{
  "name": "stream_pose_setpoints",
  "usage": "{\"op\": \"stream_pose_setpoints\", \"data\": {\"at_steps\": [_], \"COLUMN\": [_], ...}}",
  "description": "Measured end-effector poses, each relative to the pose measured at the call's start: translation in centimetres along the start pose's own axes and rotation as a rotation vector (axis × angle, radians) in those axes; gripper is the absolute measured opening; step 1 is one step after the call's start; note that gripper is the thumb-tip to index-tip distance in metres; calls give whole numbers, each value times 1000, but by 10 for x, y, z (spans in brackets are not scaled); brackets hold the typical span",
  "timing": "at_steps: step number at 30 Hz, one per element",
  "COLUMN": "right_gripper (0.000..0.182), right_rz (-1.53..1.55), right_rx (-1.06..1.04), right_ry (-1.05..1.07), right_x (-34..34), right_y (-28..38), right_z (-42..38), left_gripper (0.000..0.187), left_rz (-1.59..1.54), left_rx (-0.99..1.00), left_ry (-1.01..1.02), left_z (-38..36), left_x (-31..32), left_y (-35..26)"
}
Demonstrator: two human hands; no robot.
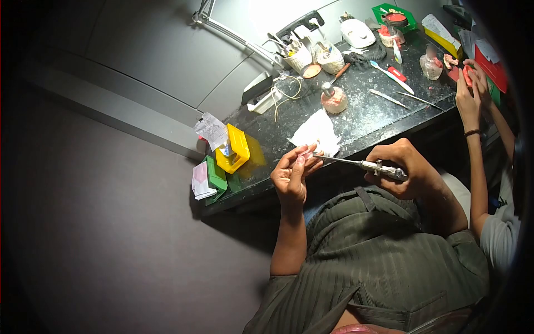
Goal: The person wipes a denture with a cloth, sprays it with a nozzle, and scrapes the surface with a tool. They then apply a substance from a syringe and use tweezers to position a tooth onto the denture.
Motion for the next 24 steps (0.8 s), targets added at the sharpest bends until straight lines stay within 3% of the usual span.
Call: {"op": "stream_pose_setpoints", "data": {"at_steps": [16, 24], "right_gripper": [15, 13], "right_rz": [-14, -32], "right_rx": [13, 26], "right_ry": [16, 23], "right_x": [2, -1], "right_y": [-1, -3], "right_z": [-2, 0], "left_gripper": [28, 28], "left_rz": [-20, -16], "left_rx": [-118, -29], "left_ry": [-7, -8], "left_z": [1, 2], "left_x": [-7, -6], "left_y": [5, 9]}}
Point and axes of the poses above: each hand's wrist, its own z-axis towards the middle knuckle, its own x-axis out of the palm, y = z × x, the point moved 1 cm from there along z, towards the middle knuckle, and after that the axes turned 9 degrees about -y, right-handed, at the moved point
